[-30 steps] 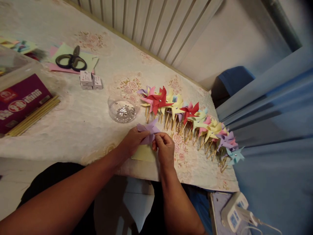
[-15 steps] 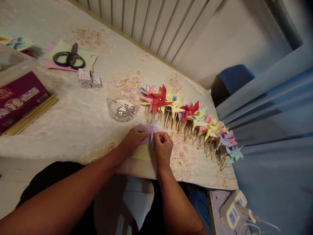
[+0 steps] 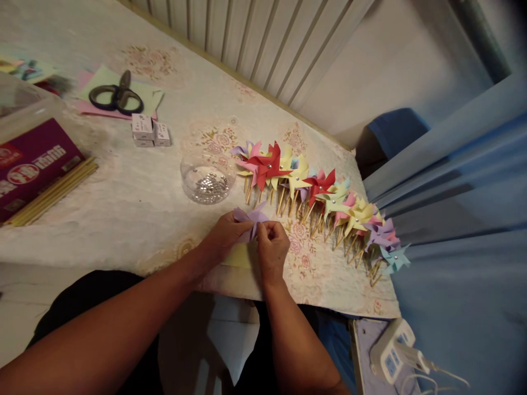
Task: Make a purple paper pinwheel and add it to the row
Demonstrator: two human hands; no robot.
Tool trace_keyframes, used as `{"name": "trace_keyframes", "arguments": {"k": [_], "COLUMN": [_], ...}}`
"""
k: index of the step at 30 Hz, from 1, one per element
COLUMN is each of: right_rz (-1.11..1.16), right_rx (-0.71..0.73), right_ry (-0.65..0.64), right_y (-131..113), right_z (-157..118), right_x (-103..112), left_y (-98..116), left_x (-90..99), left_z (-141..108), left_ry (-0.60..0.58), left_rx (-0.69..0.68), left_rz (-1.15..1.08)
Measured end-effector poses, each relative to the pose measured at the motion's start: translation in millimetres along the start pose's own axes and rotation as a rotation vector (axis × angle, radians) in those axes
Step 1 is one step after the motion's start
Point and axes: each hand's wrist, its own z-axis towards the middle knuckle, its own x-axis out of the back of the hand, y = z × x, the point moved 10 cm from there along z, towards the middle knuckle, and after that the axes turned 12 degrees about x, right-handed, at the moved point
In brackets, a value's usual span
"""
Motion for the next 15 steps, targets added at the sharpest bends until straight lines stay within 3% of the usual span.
{"name": "trace_keyframes", "arguments": {"k": [15], "right_rz": [0.019], "right_rx": [-0.008], "right_ry": [-0.032], "right_y": [0.3], "right_z": [0.4], "right_x": [-2.2], "left_y": [0.0], "left_x": [-0.2], "left_z": [0.4], "left_ry": [-0.004], "left_rx": [0.004], "left_rz": [-0.023]}}
